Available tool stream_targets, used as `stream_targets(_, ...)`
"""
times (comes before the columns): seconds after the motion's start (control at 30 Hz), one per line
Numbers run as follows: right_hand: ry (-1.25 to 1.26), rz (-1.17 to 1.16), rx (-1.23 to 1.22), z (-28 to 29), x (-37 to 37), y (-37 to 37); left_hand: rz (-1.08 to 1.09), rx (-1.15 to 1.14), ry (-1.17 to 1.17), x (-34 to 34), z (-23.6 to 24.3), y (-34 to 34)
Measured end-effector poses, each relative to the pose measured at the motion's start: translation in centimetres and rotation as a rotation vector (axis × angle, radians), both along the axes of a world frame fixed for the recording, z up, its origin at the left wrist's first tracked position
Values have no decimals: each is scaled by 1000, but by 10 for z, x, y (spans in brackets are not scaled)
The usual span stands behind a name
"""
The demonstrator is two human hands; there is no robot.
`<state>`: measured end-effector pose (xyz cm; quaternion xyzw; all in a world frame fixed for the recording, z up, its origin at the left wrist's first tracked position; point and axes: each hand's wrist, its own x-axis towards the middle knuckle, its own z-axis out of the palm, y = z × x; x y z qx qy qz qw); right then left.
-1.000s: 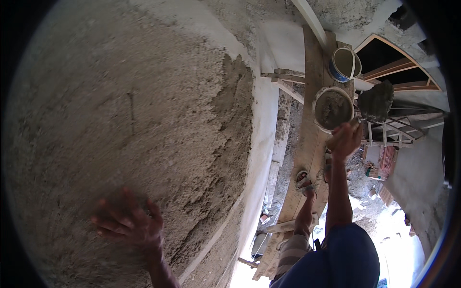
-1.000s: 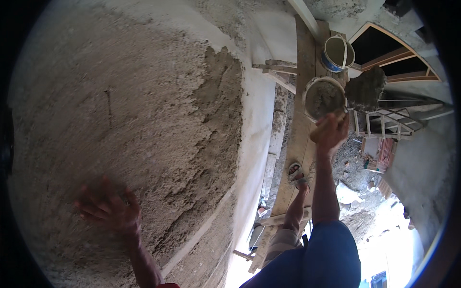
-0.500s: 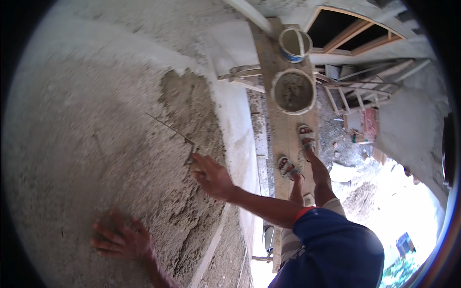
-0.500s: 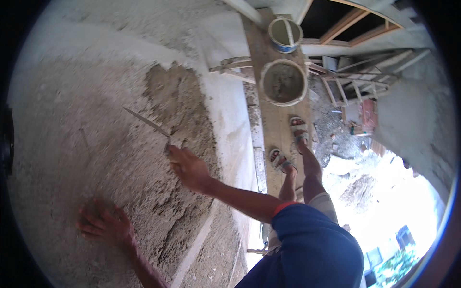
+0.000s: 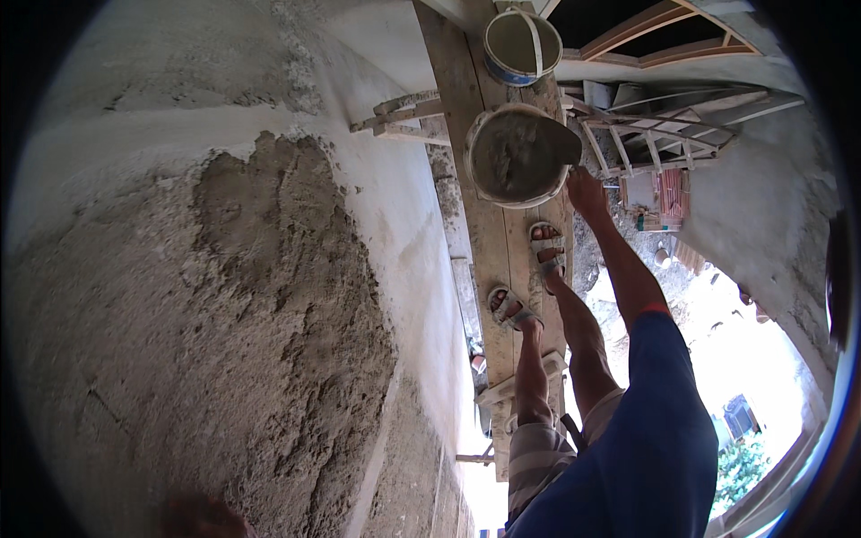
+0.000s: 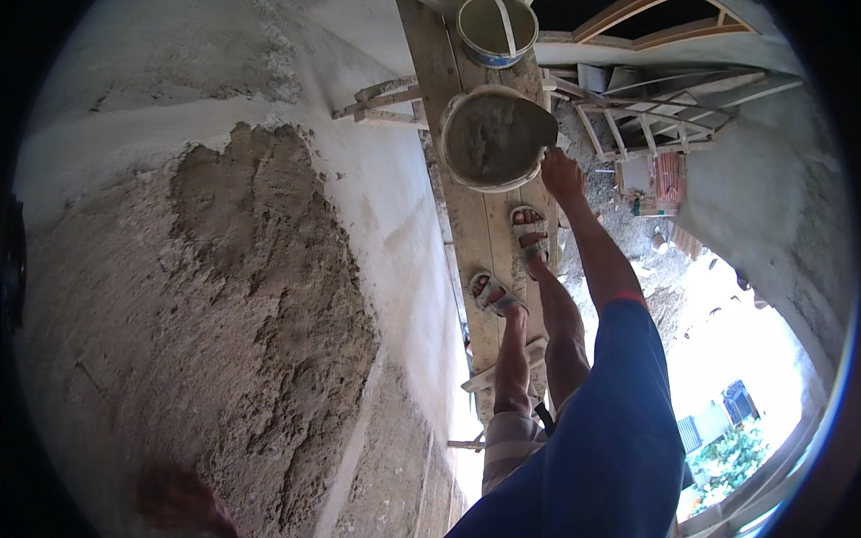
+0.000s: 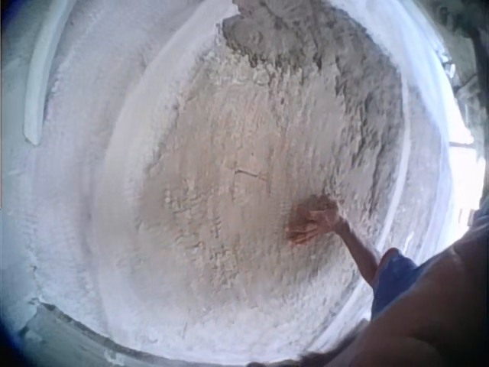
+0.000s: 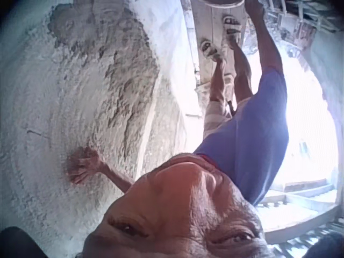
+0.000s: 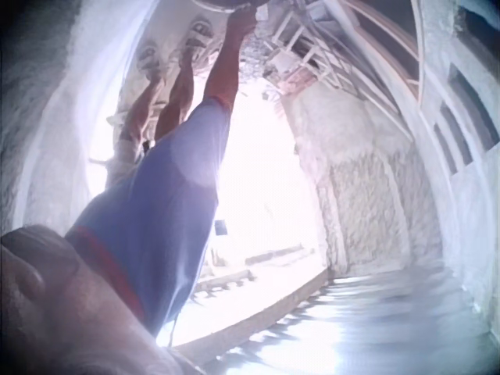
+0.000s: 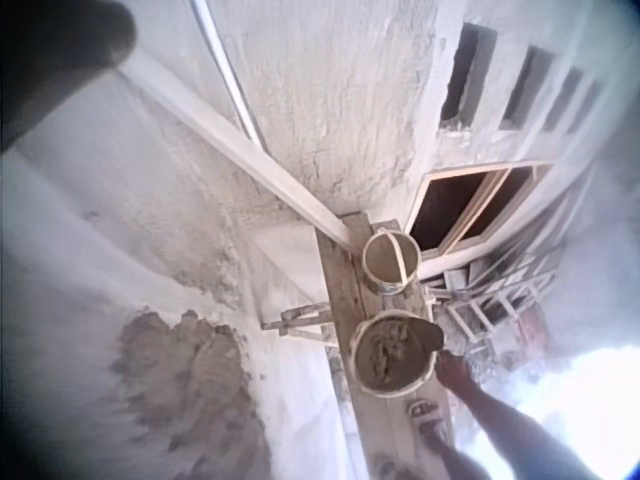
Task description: The person applies wet plaster from a bucket onto a wall using a trowel while standing on a wooden scaffold.
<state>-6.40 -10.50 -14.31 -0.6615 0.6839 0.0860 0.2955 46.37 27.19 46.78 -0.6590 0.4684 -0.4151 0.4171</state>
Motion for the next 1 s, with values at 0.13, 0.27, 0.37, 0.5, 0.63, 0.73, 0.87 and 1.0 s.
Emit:
stream_targets(0.13,-38,-10,40,-31,37,-11,47,2,-7,-8,0,-4)
stream_targets(0.27,-105,51,72,-56,86,-7,-15,38,-32,-7,0,-12)
stream_targets(0.37,-126,137,81,-60,104,-13,-37,48,-35,-7,-3,-13)
stream_targets(0.5,-408,-147,324,-51,86,-3,2,17,-46,-8,-3,-8)
stream_targets(0.63,-635,-436,440,-50,42,38,-11,61,-70,-6,1,-8)
stream_targets(0.73,-679,-315,195,-65,26,66,-53,55,-47,-5,1,-13)
stream_targets(0.87,-872,-718,343,-54,30,81,-112,161,-90,-6,3,-14)
stream_targets(1.0,-772,-628,203,28,49,77,-80,-15,-31,-6,-3,-11)
